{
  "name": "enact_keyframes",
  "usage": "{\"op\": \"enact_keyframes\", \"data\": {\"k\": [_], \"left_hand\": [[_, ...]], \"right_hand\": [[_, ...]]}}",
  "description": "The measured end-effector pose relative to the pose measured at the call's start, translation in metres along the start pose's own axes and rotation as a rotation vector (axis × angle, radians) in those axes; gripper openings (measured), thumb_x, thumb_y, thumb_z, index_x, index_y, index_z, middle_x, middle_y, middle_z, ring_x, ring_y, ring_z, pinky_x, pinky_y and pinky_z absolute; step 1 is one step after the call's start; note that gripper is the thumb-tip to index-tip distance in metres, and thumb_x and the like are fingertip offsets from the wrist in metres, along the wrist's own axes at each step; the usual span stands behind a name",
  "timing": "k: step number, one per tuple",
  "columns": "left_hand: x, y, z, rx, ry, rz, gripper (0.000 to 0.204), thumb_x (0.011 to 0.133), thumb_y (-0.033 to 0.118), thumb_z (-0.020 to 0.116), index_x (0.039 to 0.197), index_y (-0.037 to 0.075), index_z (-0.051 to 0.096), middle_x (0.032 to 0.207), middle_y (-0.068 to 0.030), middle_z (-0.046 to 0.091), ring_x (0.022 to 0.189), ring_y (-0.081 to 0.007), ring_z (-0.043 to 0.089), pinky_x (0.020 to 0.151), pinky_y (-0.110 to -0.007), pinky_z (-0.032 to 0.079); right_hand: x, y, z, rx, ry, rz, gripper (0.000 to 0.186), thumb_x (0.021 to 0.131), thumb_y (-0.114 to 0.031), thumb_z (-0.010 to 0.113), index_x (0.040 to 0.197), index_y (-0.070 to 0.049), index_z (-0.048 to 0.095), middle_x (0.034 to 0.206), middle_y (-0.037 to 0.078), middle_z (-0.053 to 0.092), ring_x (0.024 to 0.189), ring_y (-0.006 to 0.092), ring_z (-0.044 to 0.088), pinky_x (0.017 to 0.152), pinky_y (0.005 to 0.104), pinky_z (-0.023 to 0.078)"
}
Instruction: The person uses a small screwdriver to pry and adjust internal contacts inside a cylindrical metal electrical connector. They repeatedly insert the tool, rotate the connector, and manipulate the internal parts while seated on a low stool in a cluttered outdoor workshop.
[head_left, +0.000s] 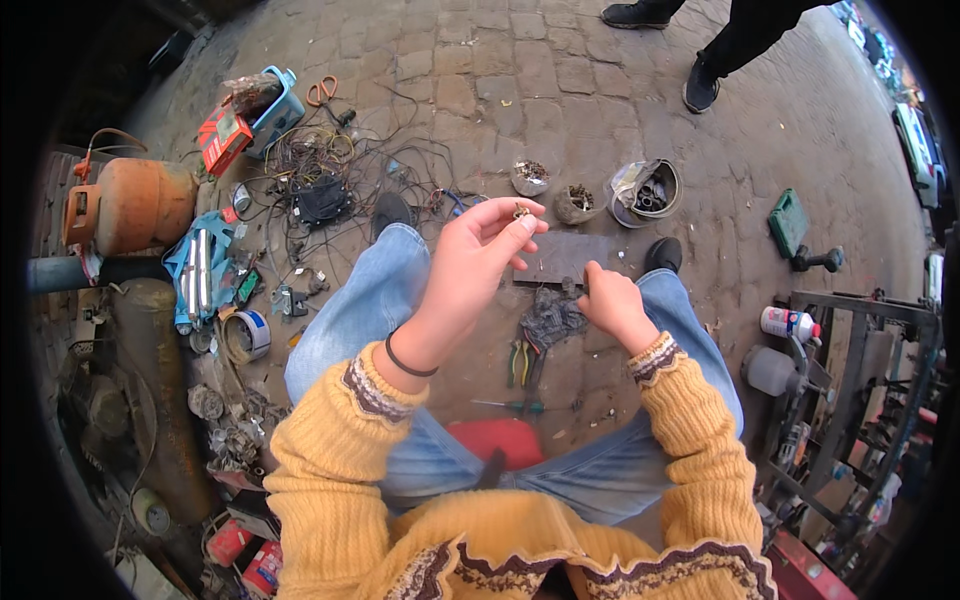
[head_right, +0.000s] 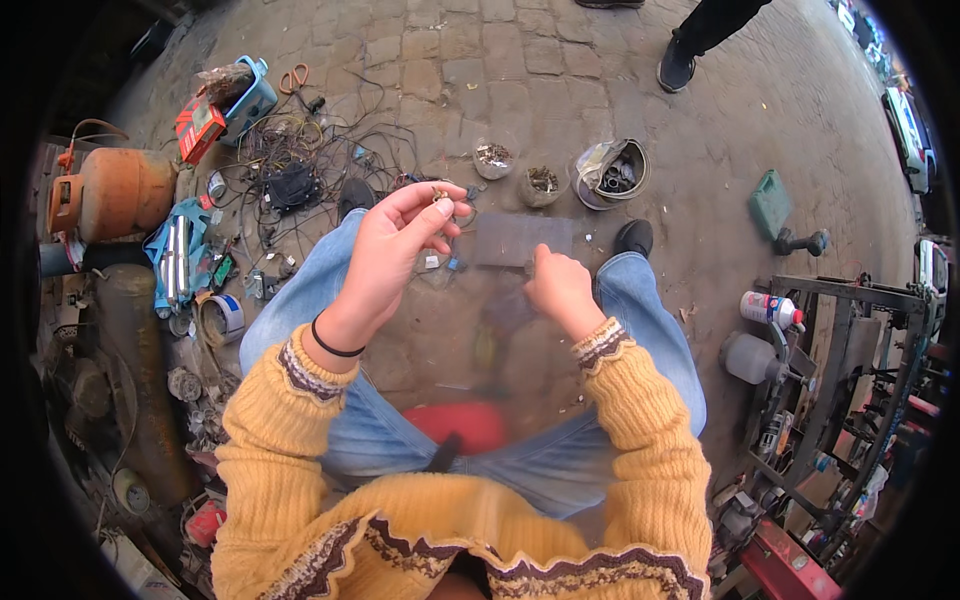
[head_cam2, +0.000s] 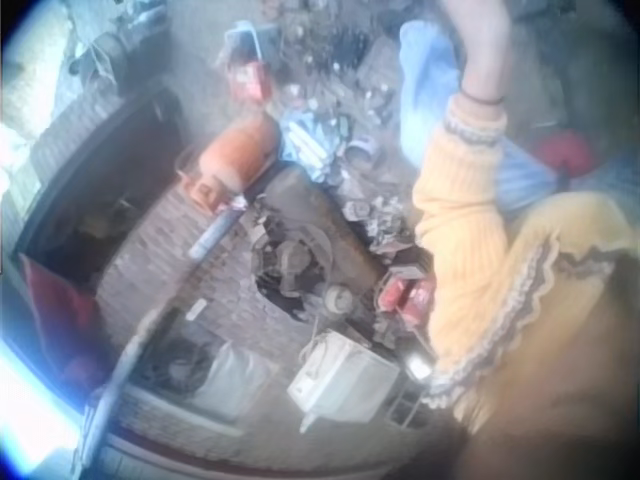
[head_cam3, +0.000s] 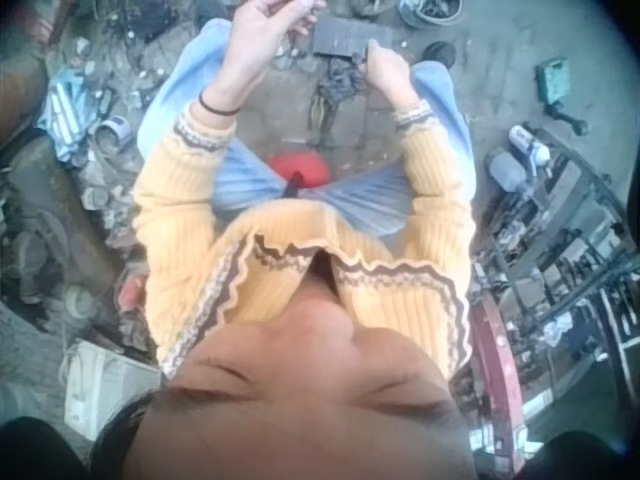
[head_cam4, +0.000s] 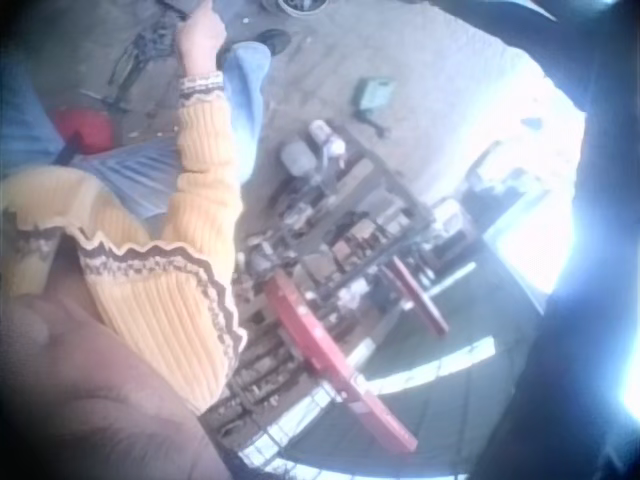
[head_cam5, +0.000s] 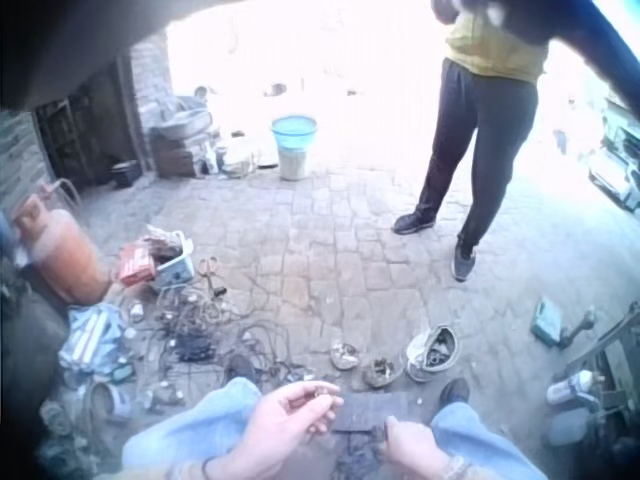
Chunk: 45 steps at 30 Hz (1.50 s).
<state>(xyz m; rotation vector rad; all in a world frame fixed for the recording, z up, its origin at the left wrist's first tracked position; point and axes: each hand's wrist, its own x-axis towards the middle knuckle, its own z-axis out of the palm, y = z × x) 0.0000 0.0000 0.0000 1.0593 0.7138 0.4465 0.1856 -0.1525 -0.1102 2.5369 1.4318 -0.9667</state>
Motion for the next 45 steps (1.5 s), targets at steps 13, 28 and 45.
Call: {"op": "enact_keyframes", "data": {"k": [13,28,45], "left_hand": [[-0.01,0.017,0.011,-0.002,-0.012,0.242,0.031,0.099,0.005,0.063,0.129,-0.002,0.063,0.119,-0.0084,0.069,0.101,-0.014,0.067,0.088,-0.028,0.054],[-0.02,0.027,0.02,0.224,0.109,0.413,0.029,0.091,-0.003,0.07,0.121,-0.003,0.069,0.11,-0.0113,0.073,0.098,-0.0158,0.071,0.086,-0.027,0.058],[-0.014,0.026,0.018,0.384,0.131,0.496,0.027,0.089,-0.001,0.071,0.116,0.001,0.072,0.108,-0.0096,0.073,0.093,-0.0152,0.07,0.082,-0.026,0.055]], "right_hand": [[-0.087,-0.028,-0.14,0.747,0.62,-0.542,0.026,0.084,0.0,0.069,0.11,-0.001,0.071,0.082,0.003,0.058,0.069,0.0103,0.052,0.06,0.0244,0.041],[-0.098,-0.036,-0.134,0.62,0.689,-0.66,0.033,0.076,0.003,0.078,0.108,-0.005,0.076,0.084,0.006,0.065,0.067,0.0146,0.058,0.057,0.0263,0.045],[-0.098,-0.037,-0.135,0.611,0.676,-0.642,0.03,0.076,0.003,0.078,0.106,-0.004,0.077,0.082,0.005,0.064,0.063,0.0112,0.058,0.054,0.0251,0.045]]}}
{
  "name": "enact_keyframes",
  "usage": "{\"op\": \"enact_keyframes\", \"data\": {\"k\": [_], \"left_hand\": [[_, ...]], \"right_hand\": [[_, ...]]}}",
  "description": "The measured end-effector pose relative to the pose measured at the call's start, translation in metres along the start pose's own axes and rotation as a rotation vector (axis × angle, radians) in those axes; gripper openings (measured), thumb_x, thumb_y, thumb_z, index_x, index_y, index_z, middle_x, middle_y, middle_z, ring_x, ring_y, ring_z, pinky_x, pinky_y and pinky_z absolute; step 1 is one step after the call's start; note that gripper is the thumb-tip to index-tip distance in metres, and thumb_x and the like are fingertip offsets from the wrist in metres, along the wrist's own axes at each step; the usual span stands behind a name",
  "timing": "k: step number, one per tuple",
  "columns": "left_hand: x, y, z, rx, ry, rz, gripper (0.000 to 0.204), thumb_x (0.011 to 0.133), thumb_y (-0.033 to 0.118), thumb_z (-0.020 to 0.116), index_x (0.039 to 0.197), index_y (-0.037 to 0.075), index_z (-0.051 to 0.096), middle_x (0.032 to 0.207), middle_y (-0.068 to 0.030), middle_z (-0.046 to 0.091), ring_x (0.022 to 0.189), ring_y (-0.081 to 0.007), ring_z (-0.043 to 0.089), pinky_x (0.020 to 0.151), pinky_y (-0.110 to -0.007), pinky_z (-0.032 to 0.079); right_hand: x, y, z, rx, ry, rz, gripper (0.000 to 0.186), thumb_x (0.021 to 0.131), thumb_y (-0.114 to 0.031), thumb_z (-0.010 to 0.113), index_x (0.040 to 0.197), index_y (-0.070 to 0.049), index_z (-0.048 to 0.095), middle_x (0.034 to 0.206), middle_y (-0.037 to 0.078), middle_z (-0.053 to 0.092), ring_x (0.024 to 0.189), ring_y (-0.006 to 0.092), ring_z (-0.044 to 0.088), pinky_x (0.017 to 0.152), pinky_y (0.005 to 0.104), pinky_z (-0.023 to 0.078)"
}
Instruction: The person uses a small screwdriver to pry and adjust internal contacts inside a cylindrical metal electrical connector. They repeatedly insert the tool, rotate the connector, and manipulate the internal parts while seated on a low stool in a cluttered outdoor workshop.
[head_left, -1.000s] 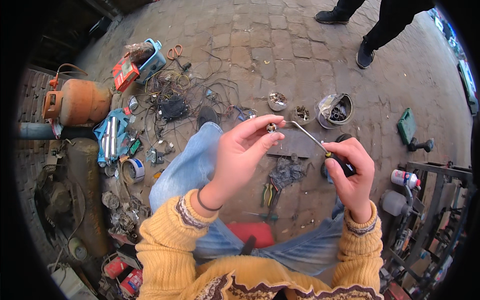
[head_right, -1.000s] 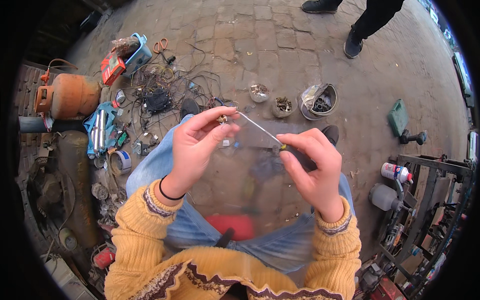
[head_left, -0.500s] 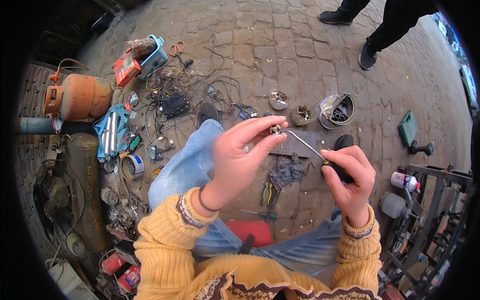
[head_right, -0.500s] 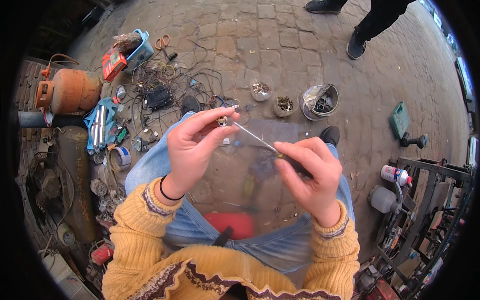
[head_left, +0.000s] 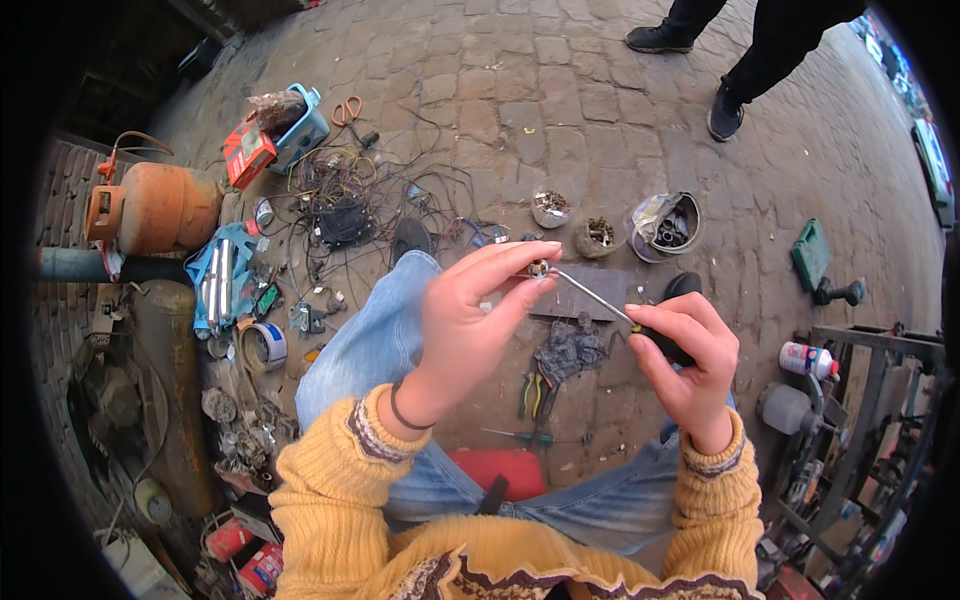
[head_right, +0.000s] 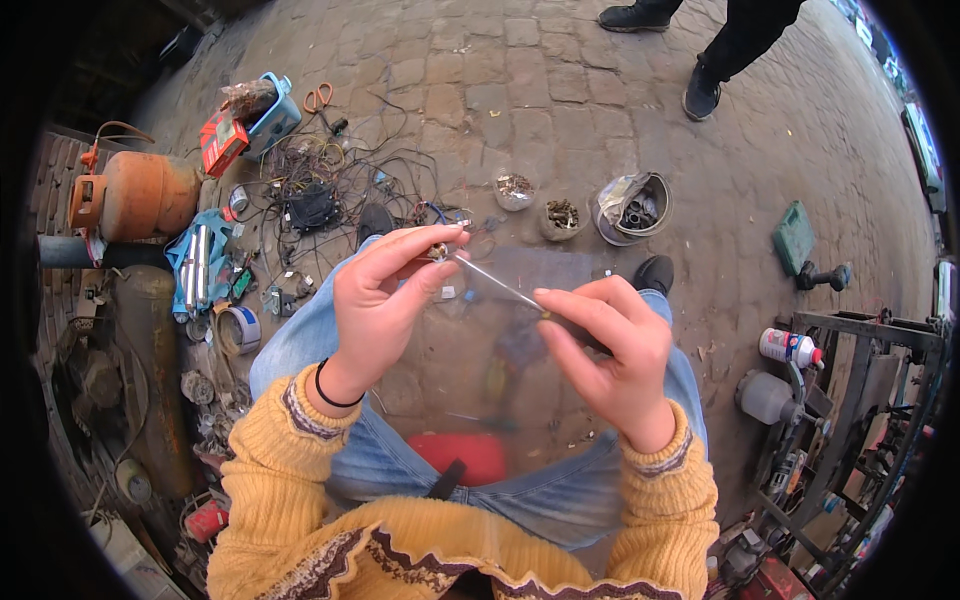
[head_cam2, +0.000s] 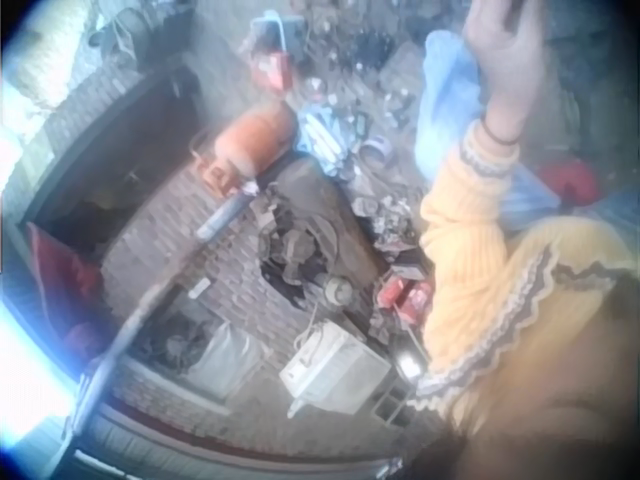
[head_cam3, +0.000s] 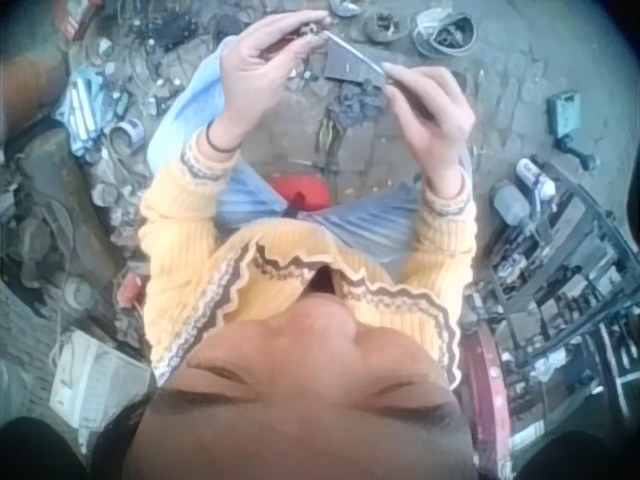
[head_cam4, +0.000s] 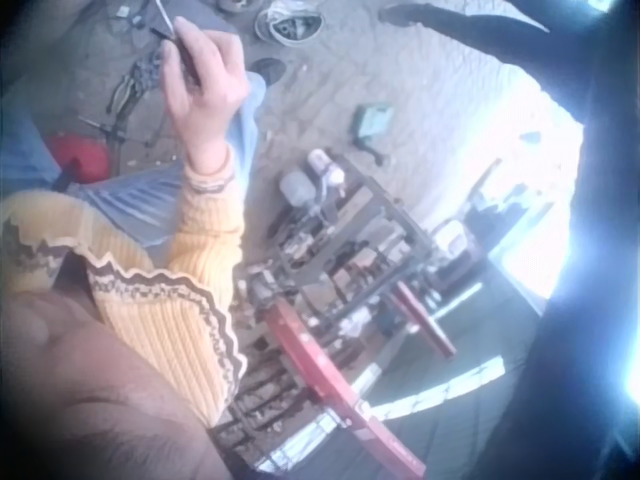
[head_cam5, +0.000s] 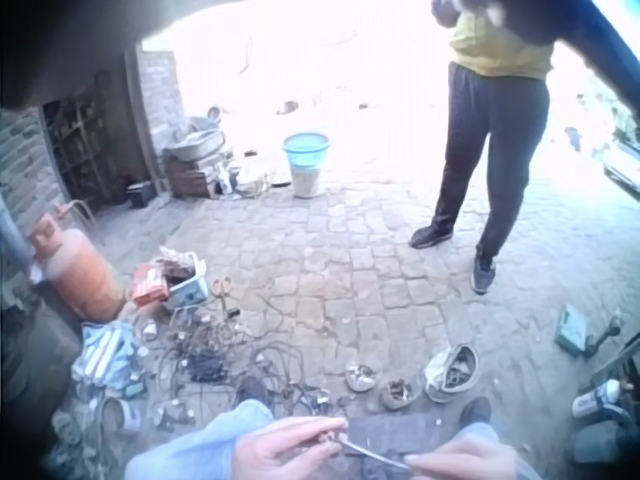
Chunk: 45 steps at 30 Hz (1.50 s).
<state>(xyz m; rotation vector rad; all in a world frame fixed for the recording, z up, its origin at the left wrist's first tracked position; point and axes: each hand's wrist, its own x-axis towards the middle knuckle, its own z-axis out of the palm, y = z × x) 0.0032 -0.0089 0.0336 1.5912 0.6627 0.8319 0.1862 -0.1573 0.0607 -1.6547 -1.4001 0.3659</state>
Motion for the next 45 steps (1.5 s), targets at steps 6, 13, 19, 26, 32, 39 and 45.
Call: {"op": "enact_keyframes", "data": {"k": [6,13,19,26,32,39,45], "left_hand": [[-0.001,0.0,0.002,-0.047,-0.018,-0.04,0.028,0.09,-0.003,0.069,0.118,0.0,0.071,0.11,-0.0099,0.073,0.096,-0.015,0.07,0.083,-0.026,0.056],[-0.003,-0.006,0.004,-0.1,0.052,-0.059,0.028,0.091,-0.003,0.07,0.118,-0.001,0.072,0.111,-0.0102,0.074,0.097,-0.0143,0.071,0.083,-0.025,0.056],[-0.003,-0.004,0.001,-0.144,0.043,-0.125,0.029,0.091,-0.003,0.07,0.12,-0.002,0.07,0.11,-0.0105,0.075,0.097,-0.0145,0.071,0.086,-0.027,0.057],[-0.003,0.001,0.001,-0.256,0.021,-0.201,0.029,0.094,-0.002,0.068,0.122,-0.007,0.067,0.109,-0.0151,0.074,0.095,-0.0186,0.073,0.085,-0.029,0.059],[-0.005,0.001,0.0,-0.254,0.002,-0.245,0.029,0.092,-0.002,0.07,0.121,-0.006,0.068,0.108,-0.0117,0.074,0.096,-0.0169,0.073,0.084,-0.027,0.058],[-0.003,-0.002,0.0,-0.27,0.001,-0.247,0.029,0.092,-0.002,0.07,0.121,-0.005,0.068,0.108,-0.0111,0.074,0.096,-0.0175,0.073,0.083,-0.027,0.059],[-0.003,-0.003,0.0,-0.297,0.002,-0.262,0.03,0.092,-0.003,0.07,0.121,-0.006,0.068,0.108,-0.0116,0.075,0.095,-0.0172,0.073,0.085,-0.028,0.059]], "right_hand": [[-0.002,0.008,0.001,0.124,-0.05,0.096,0.028,0.079,0.002,0.076,0.106,-0.004,0.077,0.083,0.005,0.065,0.068,0.0129,0.058,0.059,0.0255,0.044],[-0.005,0.008,0.012,0.158,-0.032,0.113,0.028,0.081,0.0,0.076,0.108,-0.005,0.076,0.086,0.007,0.066,0.073,0.0163,0.061,0.064,0.0275,0.047],[-0.008,0.002,0.016,0.085,0.022,0.069,0.029,0.08,0.002,0.077,0.108,-0.004,0.076,0.086,0.008,0.066,0.073,0.017,0.061,0.064,0.0275,0.047],[-0.009,0.0,0.018,0.026,0.051,0.026,0.031,0.079,0.002,0.078,0.109,-0.003,0.076,0.086,0.008,0.067,0.073,0.0186,0.062,0.064,0.0282,0.048],[-0.01,0.004,0.018,-0.015,0.073,-0.019,0.032,0.078,0.003,0.078,0.109,-0.003,0.075,0.087,0.009,0.067,0.072,0.0179,0.062,0.062,0.0279,0.048],[-0.007,0.006,0.016,-0.026,0.122,-0.062,0.033,0.076,0.003,0.079,0.108,-0.005,0.076,0.086,0.006,0.067,0.065,0.0156,0.062,0.055,0.0279,0.049],[-0.006,0.007,0.013,-0.031,0.095,-0.083,0.032,0.076,0.002,0.079,0.107,-0.005,0.077,0.085,0.007,0.068,0.064,0.0159,0.062,0.055,0.0279,0.048]]}}
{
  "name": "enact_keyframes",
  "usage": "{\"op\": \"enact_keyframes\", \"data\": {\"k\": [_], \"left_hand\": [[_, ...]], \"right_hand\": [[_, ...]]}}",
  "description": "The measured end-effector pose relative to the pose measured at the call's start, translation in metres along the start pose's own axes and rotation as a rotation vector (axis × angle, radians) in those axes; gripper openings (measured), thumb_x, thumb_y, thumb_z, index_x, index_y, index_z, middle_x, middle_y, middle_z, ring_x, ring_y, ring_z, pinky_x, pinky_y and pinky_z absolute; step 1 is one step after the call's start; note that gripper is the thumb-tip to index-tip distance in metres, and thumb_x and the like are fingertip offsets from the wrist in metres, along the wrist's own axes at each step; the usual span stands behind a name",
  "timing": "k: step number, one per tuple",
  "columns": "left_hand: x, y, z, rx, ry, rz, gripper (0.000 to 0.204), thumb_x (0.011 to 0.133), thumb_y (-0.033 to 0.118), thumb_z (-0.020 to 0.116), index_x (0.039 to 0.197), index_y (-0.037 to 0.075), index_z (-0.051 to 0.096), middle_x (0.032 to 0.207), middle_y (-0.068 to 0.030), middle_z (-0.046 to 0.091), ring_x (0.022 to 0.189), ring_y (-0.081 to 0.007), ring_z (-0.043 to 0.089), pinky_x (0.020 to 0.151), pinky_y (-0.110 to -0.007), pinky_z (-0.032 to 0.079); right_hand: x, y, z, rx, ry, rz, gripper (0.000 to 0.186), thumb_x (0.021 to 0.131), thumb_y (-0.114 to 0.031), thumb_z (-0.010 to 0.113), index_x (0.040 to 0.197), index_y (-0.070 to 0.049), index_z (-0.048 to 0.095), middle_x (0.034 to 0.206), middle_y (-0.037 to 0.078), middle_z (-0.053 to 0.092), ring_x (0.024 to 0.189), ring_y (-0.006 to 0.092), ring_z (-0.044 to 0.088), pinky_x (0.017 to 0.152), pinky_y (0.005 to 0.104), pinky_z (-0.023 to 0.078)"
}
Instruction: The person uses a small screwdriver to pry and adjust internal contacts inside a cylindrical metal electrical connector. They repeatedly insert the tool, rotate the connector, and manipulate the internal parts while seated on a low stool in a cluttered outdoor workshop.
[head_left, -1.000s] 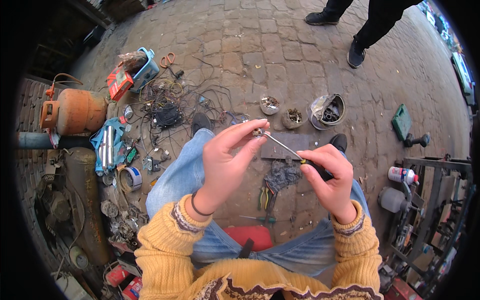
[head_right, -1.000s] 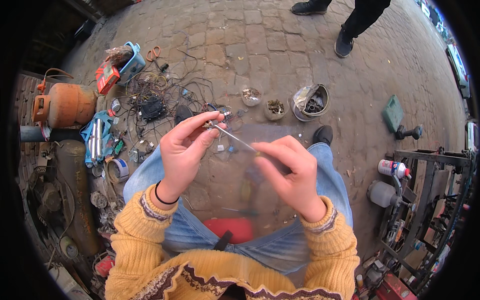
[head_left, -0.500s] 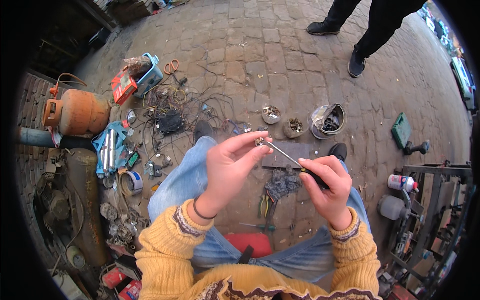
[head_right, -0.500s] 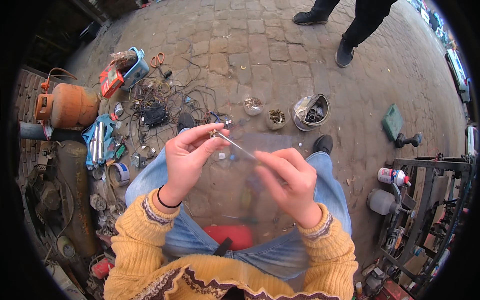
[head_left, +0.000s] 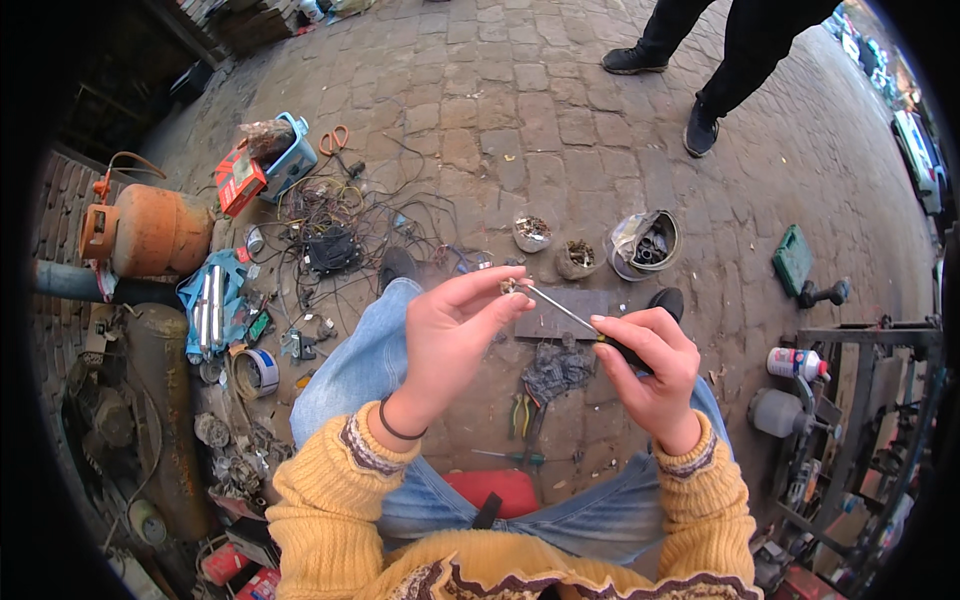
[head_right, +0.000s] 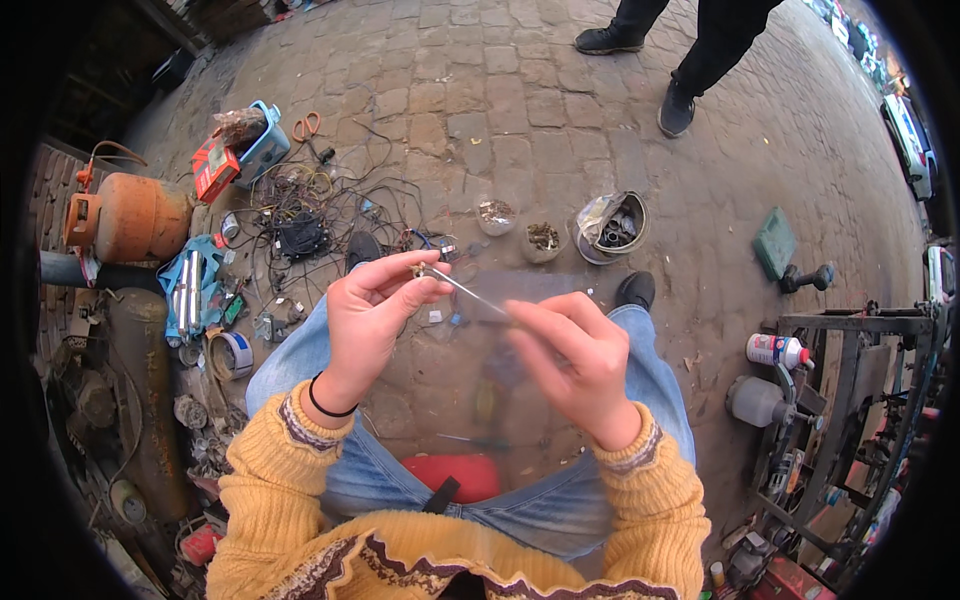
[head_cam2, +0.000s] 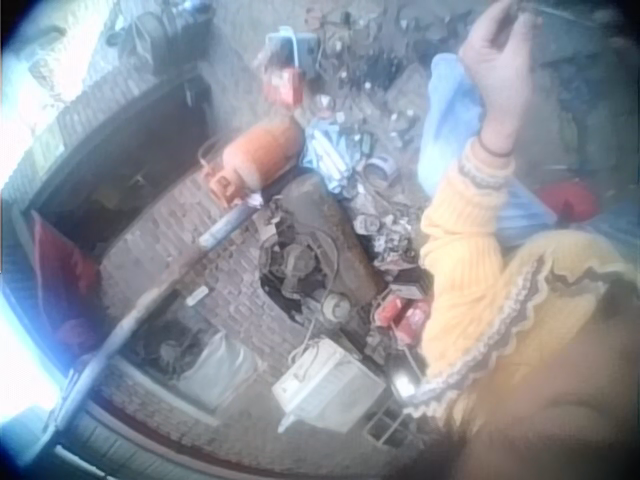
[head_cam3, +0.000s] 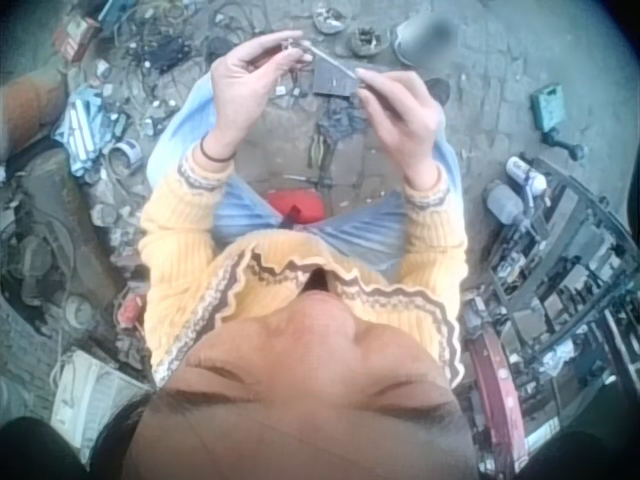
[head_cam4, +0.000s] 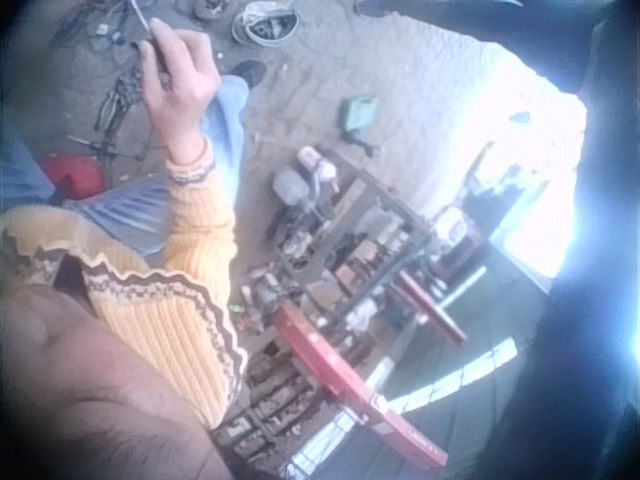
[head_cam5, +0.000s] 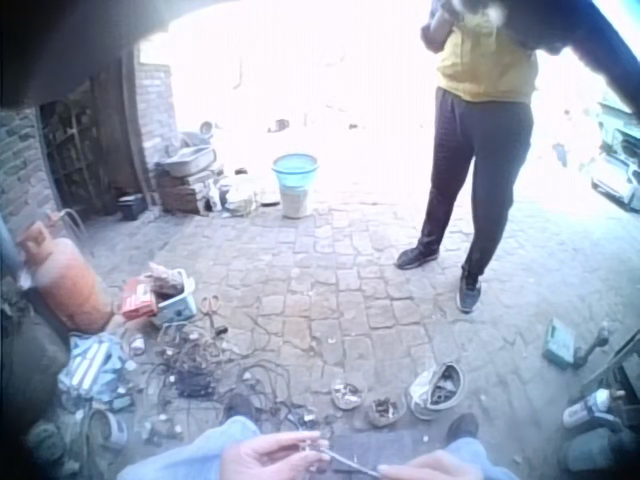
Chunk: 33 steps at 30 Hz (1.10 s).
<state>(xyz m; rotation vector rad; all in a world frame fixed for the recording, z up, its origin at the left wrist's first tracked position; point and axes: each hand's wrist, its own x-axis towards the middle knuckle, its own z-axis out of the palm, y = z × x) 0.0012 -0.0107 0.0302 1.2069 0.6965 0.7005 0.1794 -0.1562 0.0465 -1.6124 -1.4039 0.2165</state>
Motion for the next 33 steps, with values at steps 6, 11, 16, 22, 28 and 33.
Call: {"op": "enact_keyframes", "data": {"k": [6,11,16,22,28,33], "left_hand": [[0.0006,0.0001,-0.0002,0.032,-0.003,-0.023,0.029,0.091,-0.002,0.071,0.12,-0.006,0.069,0.107,-0.0113,0.075,0.094,-0.0157,0.073,0.085,-0.027,0.058],[0.0005,-0.0015,-0.0002,0.024,-0.01,-0.026,0.029,0.092,0.0,0.071,0.12,-0.005,0.069,0.106,-0.0106,0.075,0.092,-0.0153,0.073,0.082,-0.026,0.058],[0.0006,-0.0015,-0.0005,0.003,-0.019,-0.033,0.028,0.093,0.001,0.071,0.12,-0.005,0.069,0.105,-0.01,0.075,0.091,-0.0151,0.073,0.079,-0.026,0.058],[0.0003,-0.0013,0.0006,0.008,-0.021,-0.026,0.028,0.093,0.002,0.071,0.12,-0.005,0.069,0.105,-0.0099,0.075,0.091,-0.0152,0.073,0.078,-0.026,0.058],[0.0003,-0.0025,0.0003,0.032,-0.025,-0.028,0.028,0.093,0.001,0.07,0.12,-0.005,0.07,0.104,-0.0095,0.075,0.09,-0.0147,0.073,0.077,-0.026,0.058],[-0.0001,0.0004,-0.0009,0.045,-0.057,-0.061,0.027,0.094,0.002,0.069,0.121,-0.005,0.069,0.103,-0.0101,0.075,0.089,-0.0152,0.073,0.078,-0.026,0.058]], "right_hand": [[-0.0002,0.001,0.0004,-0.014,-0.024,-0.015,0.032,0.076,0.001,0.079,0.108,-0.006,0.077,0.086,0.007,0.068,0.064,0.0171,0.062,0.055,0.0287,0.049],[-0.0007,0.0012,-0.0003,-0.026,-0.034,-0.001,0.033,0.076,0.001,0.078,0.108,-0.005,0.076,0.086,0.008,0.068,0.064,0.0178,0.062,0.055,0.0291,0.049],[0.0001,0.0018,0.0014,-0.033,-0.02,-0.026,0.032,0.077,0.001,0.078,0.108,-0.005,0.076,0.086,0.008,0.068,0.065,0.0186,0.063,0.055,0.0296,0.05],[-0.0013,-0.0008,0.0004,-0.052,-0.031,-0.002,0.032,0.077,0.003,0.079,0.108,-0.004,0.076,0.085,0.008,0.067,0.068,0.0181,0.063,0.058,0.0289,0.05],[-0.0029,0.0012,0.0006,-0.11,-0.017,-0.066,0.034,0.076,0.003,0.08,0.109,-0.003,0.076,0.085,0.008,0.067,0.068,0.0187,0.063,0.058,0.0291,0.05],[-0.0032,0.0055,0.0021,-0.213,0.027,-0.208,0.037,0.071,0.001,0.08,0.107,-0.003,0.075,0.083,0.008,0.066,0.063,0.0216,0.062,0.053,0.0316,0.049]]}}
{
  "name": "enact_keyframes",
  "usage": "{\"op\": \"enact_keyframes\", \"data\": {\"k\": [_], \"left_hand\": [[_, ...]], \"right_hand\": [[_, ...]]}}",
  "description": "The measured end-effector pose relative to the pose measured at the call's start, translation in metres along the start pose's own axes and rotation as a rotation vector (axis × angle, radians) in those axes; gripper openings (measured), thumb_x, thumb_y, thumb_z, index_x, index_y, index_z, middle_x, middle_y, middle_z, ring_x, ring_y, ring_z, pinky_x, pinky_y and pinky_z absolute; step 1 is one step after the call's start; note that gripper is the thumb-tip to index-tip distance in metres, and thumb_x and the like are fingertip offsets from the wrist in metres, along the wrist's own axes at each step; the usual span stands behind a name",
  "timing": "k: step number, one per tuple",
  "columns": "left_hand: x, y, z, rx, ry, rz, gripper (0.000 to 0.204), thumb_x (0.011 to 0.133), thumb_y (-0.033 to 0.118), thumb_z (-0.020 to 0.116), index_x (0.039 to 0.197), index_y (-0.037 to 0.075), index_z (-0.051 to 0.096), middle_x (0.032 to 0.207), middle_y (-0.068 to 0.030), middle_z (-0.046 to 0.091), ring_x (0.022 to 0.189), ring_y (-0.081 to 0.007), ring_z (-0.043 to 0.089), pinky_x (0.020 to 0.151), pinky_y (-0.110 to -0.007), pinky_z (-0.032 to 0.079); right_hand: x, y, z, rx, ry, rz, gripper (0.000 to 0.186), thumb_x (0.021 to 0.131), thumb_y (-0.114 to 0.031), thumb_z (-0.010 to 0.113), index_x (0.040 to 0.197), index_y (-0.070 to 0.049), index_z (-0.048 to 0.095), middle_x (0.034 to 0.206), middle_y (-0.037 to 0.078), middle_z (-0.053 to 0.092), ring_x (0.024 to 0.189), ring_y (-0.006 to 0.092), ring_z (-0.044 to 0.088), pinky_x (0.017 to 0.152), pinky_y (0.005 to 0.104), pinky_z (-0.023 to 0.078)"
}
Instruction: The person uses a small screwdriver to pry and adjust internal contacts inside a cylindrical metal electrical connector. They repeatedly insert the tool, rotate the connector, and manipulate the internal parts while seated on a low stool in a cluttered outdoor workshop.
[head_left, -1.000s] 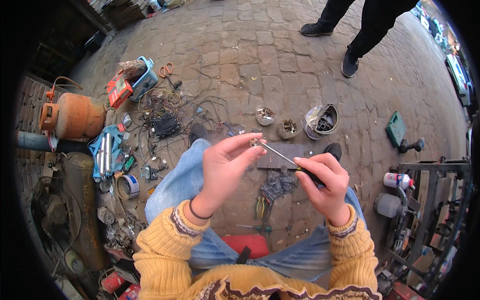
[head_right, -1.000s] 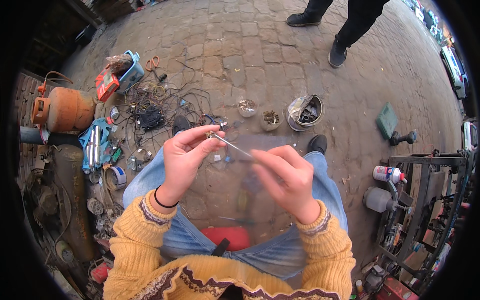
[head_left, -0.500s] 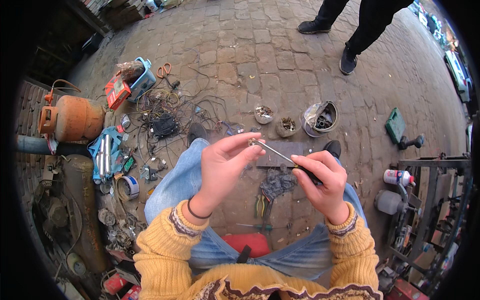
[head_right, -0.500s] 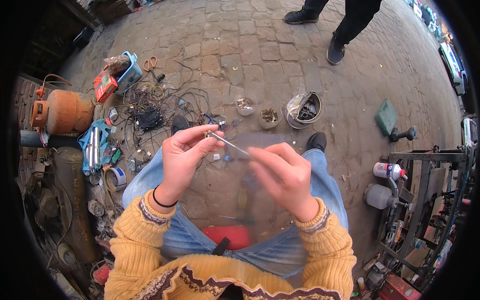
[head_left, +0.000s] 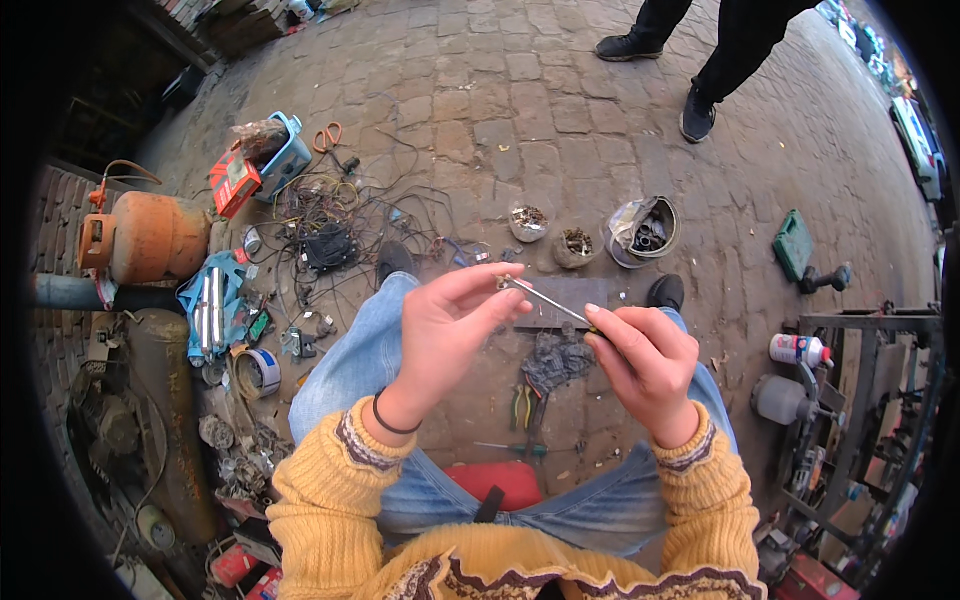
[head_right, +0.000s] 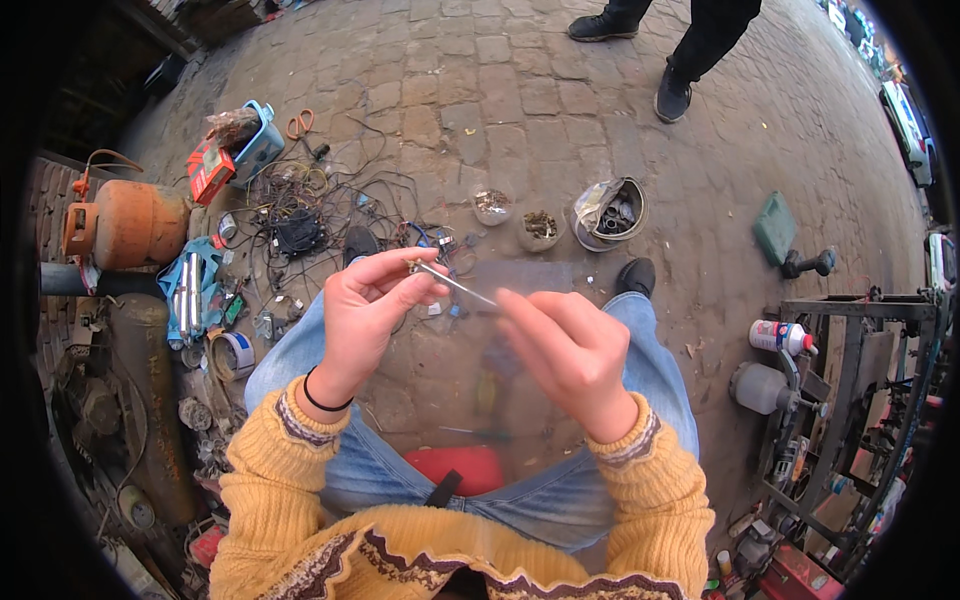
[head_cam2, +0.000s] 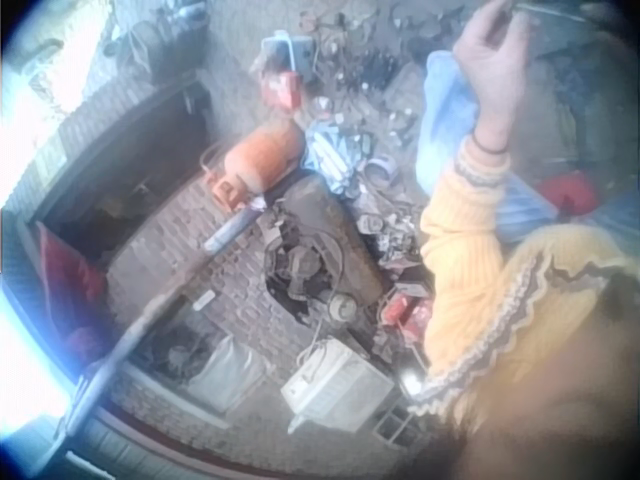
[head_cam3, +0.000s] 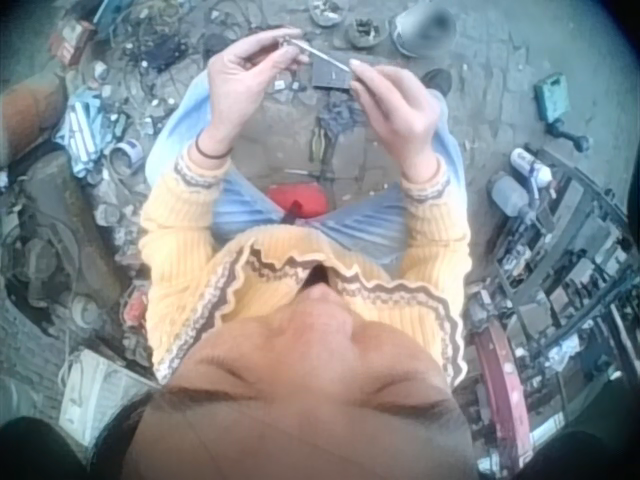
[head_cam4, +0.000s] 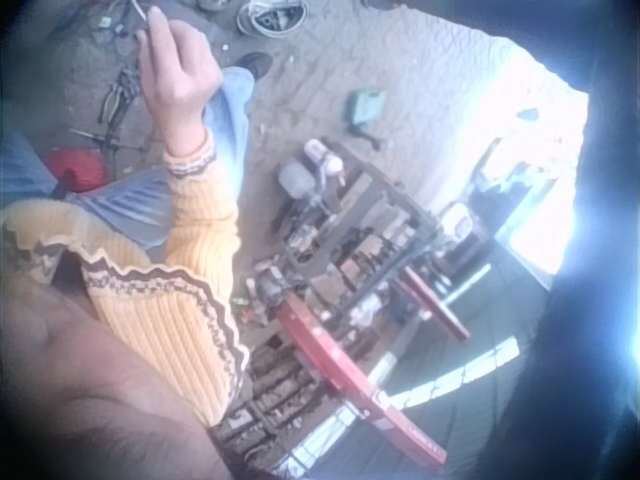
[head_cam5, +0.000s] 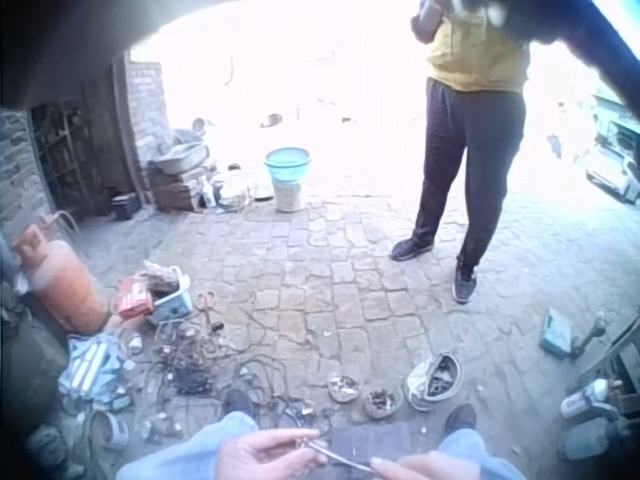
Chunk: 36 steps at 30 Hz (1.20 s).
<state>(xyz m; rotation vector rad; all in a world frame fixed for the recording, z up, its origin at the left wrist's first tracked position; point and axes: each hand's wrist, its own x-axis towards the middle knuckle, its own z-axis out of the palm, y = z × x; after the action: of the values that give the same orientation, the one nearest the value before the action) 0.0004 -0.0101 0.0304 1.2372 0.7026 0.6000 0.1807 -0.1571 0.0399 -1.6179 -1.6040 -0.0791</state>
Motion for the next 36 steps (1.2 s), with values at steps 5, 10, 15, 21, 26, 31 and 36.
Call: {"op": "enact_keyframes", "data": {"k": [5,10,15,21,26,31,36], "left_hand": [[0.0,0.005,0.0,-0.097,-0.06,-0.067,0.028,0.096,0.003,0.067,0.123,-0.006,0.066,0.104,-0.0118,0.074,0.09,-0.0165,0.073,0.08,-0.027,0.058],[0.001,0.008,-0.004,-0.197,-0.105,-0.106,0.029,0.096,0.005,0.067,0.123,-0.007,0.065,0.104,-0.0126,0.074,0.089,-0.0172,0.072,0.081,-0.029,0.058],[0.002,0.008,-0.008,-0.219,-0.106,-0.115,0.029,0.095,0.005,0.069,0.122,-0.006,0.065,0.105,-0.013,0.074,0.088,-0.0178,0.072,0.08,-0.028,0.058],[-0.005,0.007,0.001,0.193,-0.111,0.216,0.031,0.088,0.002,0.075,0.118,0.0,0.069,0.103,-0.0103,0.074,0.087,-0.0158,0.072,0.075,-0.028,0.058],[-0.009,0.01,0.014,0.603,-0.232,0.628,0.035,0.082,0.0,0.077,0.116,0.004,0.07,0.104,-0.0123,0.073,0.085,-0.0256,0.073,0.075,-0.031,0.058],[-0.013,0.014,0.017,0.513,-0.14,0.687,0.046,0.077,-0.006,0.078,0.12,-0.001,0.061,0.102,-0.0143,0.077,0.089,-0.0268,0.075,0.079,-0.031,0.058],[-0.01,0.013,0.016,0.636,-0.166,0.891,0.039,0.076,-0.006,0.08,0.111,0.002,0.065,0.099,-0.0143,0.076,0.088,-0.028,0.075,0.071,-0.032,0.059]], "right_hand": [[-0.003,-0.001,0.002,-0.055,0.059,-0.018,0.04,0.069,0.0,0.081,0.108,-0.003,0.075,0.083,0.007,0.066,0.061,0.0208,0.06,0.052,0.0317,0.047],[-0.005,-0.006,0.004,-0.098,0.099,-0.019,0.04,0.069,0.0,0.082,0.109,-0.002,0.075,0.084,0.007,0.066,0.061,0.0206,0.058,0.052,0.0312,0.047],[-0.003,-0.014,0.006,-0.036,0.107,0.065,0.036,0.073,0.002,0.08,0.109,-0.002,0.075,0.086,0.009,0.067,0.059,0.0197,0.056,0.053,0.0296,0.045],[0.0,-0.02,0.002,0.21,0.067,0.421,0.026,0.084,0.004,0.073,0.11,-0.001,0.074,0.089,0.006,0.067,0.065,0.0088,0.056,0.056,0.0232,0.043],[0.002,-0.006,-0.005,0.53,0.147,0.62,0.019,0.094,-0.002,0.068,0.113,0.0,0.07,0.098,0.002,0.062,0.078,0.0055,0.055,0.068,0.0206,0.044],[-0.003,-0.012,-0.008,0.811,0.075,0.711,0.021,0.094,-0.002,0.066,0.115,0.004,0.066,0.103,0.002,0.061,0.085,0.0056,0.055,0.075,0.0203,0.043],[-0.001,-0.017,-0.008,0.826,-0.007,0.559,0.022,0.092,0.0,0.066,0.114,0.004,0.067,0.105,0.005,0.064,0.095,0.0095,0.059,0.083,0.0236,0.047]]}}
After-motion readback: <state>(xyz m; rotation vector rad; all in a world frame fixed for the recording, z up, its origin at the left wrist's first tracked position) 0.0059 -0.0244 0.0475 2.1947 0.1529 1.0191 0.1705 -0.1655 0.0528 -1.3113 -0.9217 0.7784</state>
